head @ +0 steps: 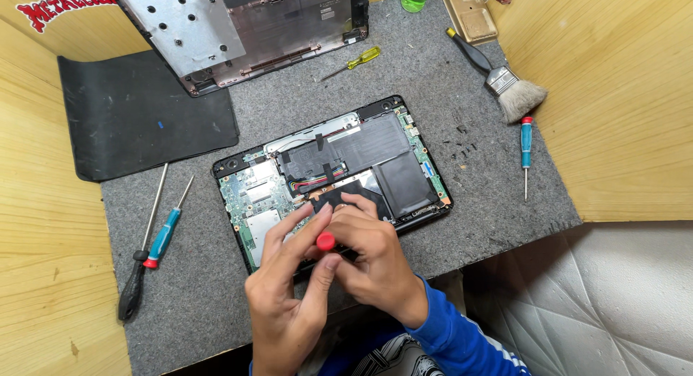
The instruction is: The person unscrews and removes a metal cover from the laptop's interior, brushes dust from the exposed components, then repositions the cover and continues unscrewing and adjusting internal parts. The work is performed on a disassembled laptop placed on a gray mat.
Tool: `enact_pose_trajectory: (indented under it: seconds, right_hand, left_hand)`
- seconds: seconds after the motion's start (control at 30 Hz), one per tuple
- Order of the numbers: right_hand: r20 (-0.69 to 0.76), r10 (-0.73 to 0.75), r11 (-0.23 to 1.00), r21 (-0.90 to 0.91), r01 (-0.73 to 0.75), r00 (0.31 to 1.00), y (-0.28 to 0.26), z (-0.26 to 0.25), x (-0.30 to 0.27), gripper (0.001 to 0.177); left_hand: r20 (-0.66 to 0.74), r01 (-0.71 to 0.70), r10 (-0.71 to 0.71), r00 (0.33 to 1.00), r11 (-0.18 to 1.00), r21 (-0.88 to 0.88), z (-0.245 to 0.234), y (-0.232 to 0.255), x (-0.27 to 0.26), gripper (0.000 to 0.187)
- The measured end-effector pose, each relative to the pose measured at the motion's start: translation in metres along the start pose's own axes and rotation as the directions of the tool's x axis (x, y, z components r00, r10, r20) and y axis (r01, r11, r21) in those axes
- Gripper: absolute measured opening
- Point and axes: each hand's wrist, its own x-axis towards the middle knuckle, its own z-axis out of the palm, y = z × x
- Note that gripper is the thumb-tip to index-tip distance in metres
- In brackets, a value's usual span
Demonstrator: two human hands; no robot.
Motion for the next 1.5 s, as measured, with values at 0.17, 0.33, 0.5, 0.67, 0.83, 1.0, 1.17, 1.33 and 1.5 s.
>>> enact_pose_trajectory:
  seconds: [0.17,0.33,0.5,0.67,0.83,1.0,1.17,1.33,1.5]
  right_hand:
    - [0.004,-0.013,0.999,-0.043,0.013,1.000,0.000,0.008,-0.004,0.017]
    - [-0.241,-0.041,0.993,-0.120,0.013,0.970,-0.010,0.010,-0.001,0.011]
    - [-0.108,-0.035,0.986,-0.164,0.017,0.994,-0.004,0.004,-0.004,0.013]
    - [-0.069,-0.070,0.994,-0.091,0.063,0.995,-0.003,-0.001,0.005,0.013]
    - [-0.021,-0.010,1.000,0.001,0.010,1.000,0.003,-0.008,0.011,0.006]
    - [0.158,0.004,0.999,-0.042,0.003,0.987,0.008,-0.019,0.015,0.011]
    - [0.097,0.011,0.998,-0.060,-0.005,0.995,0.006,-0.014,0.015,0.012]
    - [0.071,0.067,0.995,-0.079,-0.061,0.995,-0.002,-0.016,0.019,0.015]
    - [-0.044,0.261,0.965,0.041,-0.260,0.964,0.010,-0.019,0.013,0.019]
  left_hand:
    - [-0.139,-0.009,0.010,0.990,1.000,0.012,0.007,0.001,0.001,0.015]
    - [-0.253,-0.003,0.019,0.967,0.998,0.063,0.010,-0.002,0.002,0.017]
    - [-0.116,0.026,-0.024,0.993,1.000,0.012,0.001,-0.005,0.000,0.026]
    - [-0.304,0.029,-0.027,0.952,1.000,0.003,0.009,-0.011,0.003,0.019]
    - [-0.213,0.047,-0.034,0.976,0.997,0.056,-0.003,0.001,0.017,0.024]
    - [-0.080,0.012,-0.017,0.997,0.998,-0.064,-0.009,0.000,0.022,0.023]
    - [-0.176,0.085,-0.094,0.980,0.995,-0.061,-0.005,0.006,0.027,0.023]
    - [-0.103,0.084,-0.093,0.990,0.993,-0.088,-0.016,0.000,0.018,0.037]
    - [-0.157,0.092,-0.050,0.986,0.958,0.272,-0.024,-0.016,-0.007,0.019]
